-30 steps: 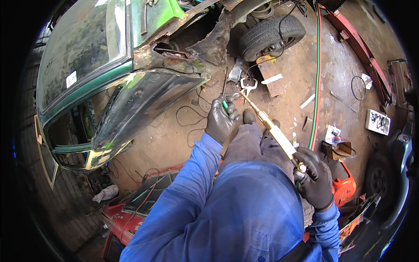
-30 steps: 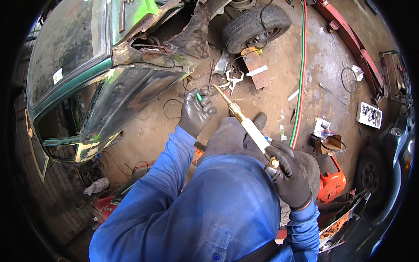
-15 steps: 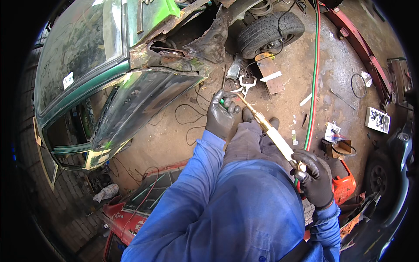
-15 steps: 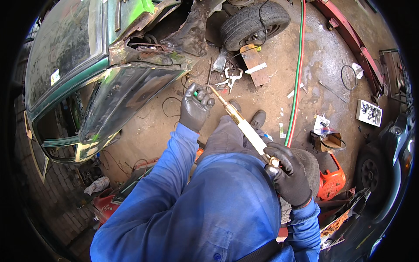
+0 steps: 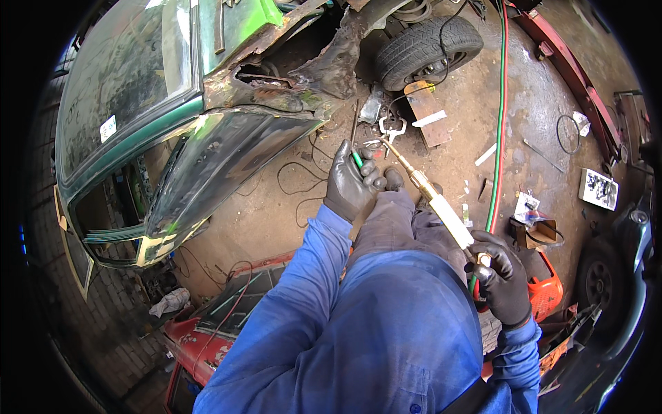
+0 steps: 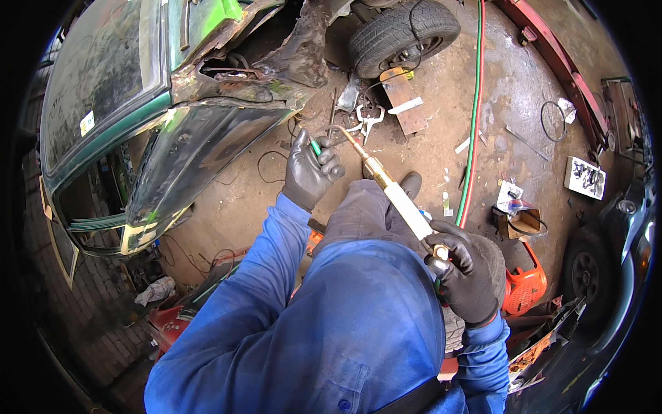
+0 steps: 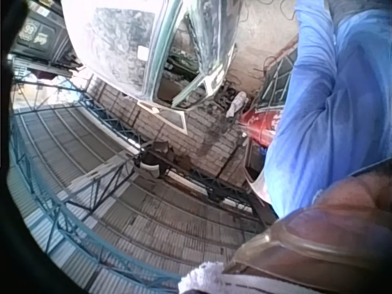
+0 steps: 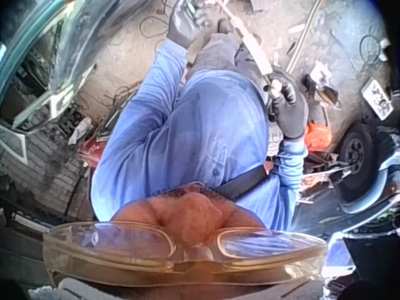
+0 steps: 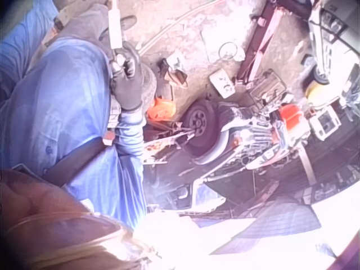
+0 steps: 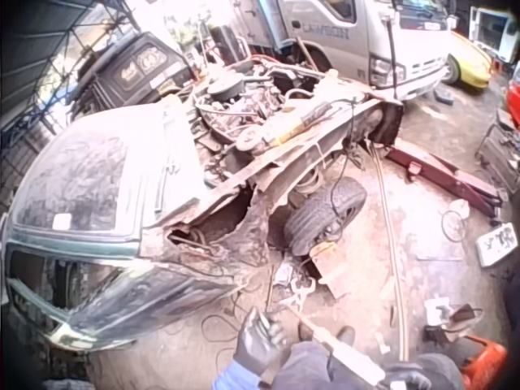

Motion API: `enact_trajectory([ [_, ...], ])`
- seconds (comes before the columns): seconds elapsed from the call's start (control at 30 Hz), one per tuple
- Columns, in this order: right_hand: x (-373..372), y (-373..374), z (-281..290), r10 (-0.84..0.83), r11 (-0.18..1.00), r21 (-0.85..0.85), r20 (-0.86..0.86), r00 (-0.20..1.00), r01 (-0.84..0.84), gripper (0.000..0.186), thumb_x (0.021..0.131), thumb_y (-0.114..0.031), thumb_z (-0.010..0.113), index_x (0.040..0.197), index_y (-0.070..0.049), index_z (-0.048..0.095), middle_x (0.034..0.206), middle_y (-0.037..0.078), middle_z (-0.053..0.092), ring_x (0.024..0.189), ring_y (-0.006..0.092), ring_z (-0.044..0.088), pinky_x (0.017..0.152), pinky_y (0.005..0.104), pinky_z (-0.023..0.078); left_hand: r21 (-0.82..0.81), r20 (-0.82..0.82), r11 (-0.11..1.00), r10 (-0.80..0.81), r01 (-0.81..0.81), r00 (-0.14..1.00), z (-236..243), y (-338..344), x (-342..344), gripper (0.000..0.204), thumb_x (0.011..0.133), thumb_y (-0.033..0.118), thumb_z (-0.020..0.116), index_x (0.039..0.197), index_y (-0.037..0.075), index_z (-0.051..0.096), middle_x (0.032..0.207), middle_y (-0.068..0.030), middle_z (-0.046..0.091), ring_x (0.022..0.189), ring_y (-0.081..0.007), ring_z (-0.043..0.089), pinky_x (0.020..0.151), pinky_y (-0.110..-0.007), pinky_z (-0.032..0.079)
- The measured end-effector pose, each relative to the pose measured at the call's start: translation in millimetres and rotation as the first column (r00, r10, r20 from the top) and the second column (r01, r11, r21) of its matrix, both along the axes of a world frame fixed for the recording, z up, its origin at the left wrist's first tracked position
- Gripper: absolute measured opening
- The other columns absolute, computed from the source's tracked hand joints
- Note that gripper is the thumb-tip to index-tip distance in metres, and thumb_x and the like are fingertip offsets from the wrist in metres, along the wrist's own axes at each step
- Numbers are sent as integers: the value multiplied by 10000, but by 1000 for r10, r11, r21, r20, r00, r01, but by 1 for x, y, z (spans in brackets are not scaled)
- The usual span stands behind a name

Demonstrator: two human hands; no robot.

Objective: The person uses pliers to remove a metal piece from the front fender area of a green car, then uses a welding torch to heat and cut the metal. The person repeatedly heats and removes sections of the fender, working on the car's body structure.

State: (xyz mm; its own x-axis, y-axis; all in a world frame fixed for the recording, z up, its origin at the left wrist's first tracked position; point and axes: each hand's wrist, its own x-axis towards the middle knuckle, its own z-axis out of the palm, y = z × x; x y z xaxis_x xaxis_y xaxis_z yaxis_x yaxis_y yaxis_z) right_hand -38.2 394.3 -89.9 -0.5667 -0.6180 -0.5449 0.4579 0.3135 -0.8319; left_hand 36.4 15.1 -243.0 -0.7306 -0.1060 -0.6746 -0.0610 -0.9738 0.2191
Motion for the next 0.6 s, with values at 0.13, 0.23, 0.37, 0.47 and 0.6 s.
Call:
enact_trajectory([
  [0.13, -4, -4, 4, 38, 999, -13, -55, 998, -38, 469, 1076, -376, 750, 1398, -37, 719, 1531, 129, 621, 1288, 198, 660, 1060, 355, 550, 6, -40, 1000, 12, -12, 999, -4, -1, 2, 528, 1134, 601, 522, 954, 135, 693, 663, 10, 472, 557, -153, 415, 675, -368, 392],
  [0.23, -4, -6, 4, 57, 998, -5, -117, 992, -58, 486, 1086, -407, 727, 1407, -42, 719, 1518, 142, 634, 1338, 236, 651, 1084, 380, 539, -27, -47, 999, 31, -32, 998, -3, 4, 7, 469, 1133, 570, 551, 1001, 144, 696, 664, 19, 476, 556, -145, 411, 675, -360, 399],
  [0.37, -5, -6, 1, 133, 991, 51, -238, 962, -124, 511, 1095, -448, 698, 1417, -50, 716, 1496, 160, 658, 1378, 297, 645, 1134, 427, 509, -112, -37, 991, -77, 73, 996, 6, 24, 24, 426, 1141, 548, 568, 1068, 148, 696, 683, 28, 508, 567, -140, 448, 694, -364, 441],
  [0.47, -5, -6, -2, 137, 990, 56, -245, 960, -127, 513, 1097, -450, 692, 1425, -55, 714, 1484, 173, 667, 1375, 327, 650, 1158, 445, 489, -157, -35, 976, -161, 154, 986, 8, 40, 29, 451, 1151, 564, 554, 1078, 143, 698, 700, 28, 539, 588, -139, 503, 714, -383, 474],
  [0.6, -5, -9, -7, 168, 985, 89, -355, 920, -146, 756, 1031, -654, 687, 1385, 13, 706, 1460, 180, 664, 1124, 254, 748, 906, 397, 653, -155, -37, 967, -210, 202, 977, 13, 65, 24, 365, 1122, 506, 662, 1108, 144, 702, 742, 15, 554, 656, -147, 542, 769, -411, 507],
])
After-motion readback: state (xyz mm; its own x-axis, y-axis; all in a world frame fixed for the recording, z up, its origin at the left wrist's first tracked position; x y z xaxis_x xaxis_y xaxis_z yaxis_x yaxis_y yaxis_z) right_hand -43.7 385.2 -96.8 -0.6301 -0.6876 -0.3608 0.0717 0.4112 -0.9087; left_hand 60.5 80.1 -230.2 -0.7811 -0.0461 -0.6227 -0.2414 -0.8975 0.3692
